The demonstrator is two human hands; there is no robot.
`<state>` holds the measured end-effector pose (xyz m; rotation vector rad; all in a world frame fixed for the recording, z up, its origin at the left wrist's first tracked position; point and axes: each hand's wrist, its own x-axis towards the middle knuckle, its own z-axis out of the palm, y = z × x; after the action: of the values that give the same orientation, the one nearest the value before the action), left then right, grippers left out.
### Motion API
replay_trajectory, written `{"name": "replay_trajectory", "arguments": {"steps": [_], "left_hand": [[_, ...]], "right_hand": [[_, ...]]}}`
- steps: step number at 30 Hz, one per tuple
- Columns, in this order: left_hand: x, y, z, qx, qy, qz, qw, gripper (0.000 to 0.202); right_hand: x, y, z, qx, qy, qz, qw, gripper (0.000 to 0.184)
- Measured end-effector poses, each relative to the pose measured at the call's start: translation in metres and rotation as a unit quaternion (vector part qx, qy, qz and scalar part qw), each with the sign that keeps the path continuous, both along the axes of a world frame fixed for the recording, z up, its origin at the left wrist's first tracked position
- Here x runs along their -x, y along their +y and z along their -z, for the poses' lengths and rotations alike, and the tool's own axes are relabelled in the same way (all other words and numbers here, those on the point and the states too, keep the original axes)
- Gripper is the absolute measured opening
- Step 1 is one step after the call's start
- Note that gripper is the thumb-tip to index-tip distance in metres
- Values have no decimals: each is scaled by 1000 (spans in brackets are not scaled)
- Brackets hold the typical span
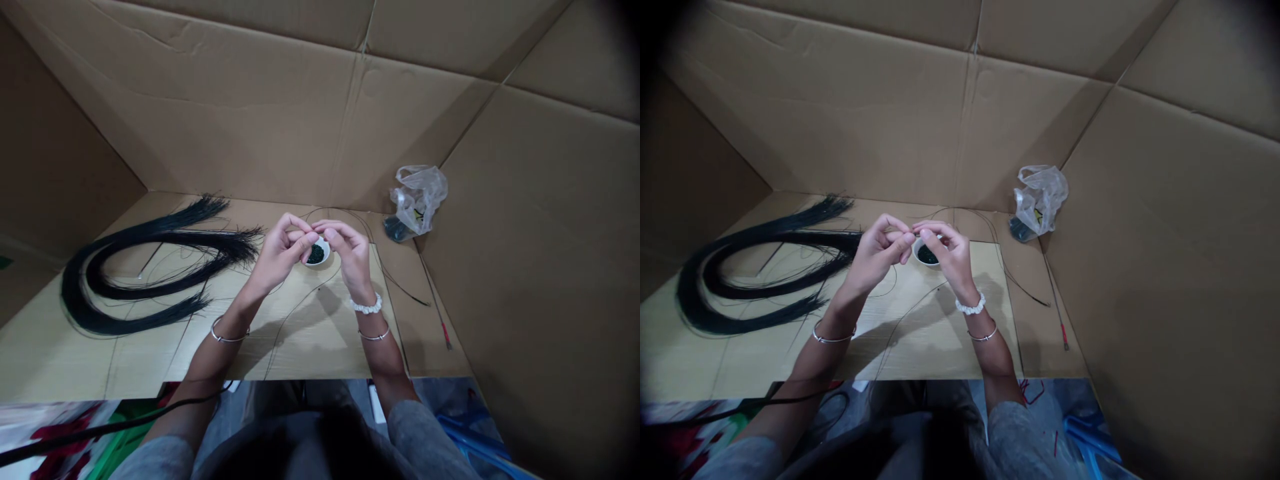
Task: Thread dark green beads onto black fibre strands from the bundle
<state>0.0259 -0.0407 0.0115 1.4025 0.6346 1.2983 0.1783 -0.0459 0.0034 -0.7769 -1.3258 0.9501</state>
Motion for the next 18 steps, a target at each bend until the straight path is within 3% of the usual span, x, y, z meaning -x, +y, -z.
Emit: {"name": "replay_trajectory", "arguments": {"steps": [18], "left_hand": [[4,4,1,34,40,29,998,30]], "right_hand": [[-3,3,5,-28,-52,58,997,10]]}}
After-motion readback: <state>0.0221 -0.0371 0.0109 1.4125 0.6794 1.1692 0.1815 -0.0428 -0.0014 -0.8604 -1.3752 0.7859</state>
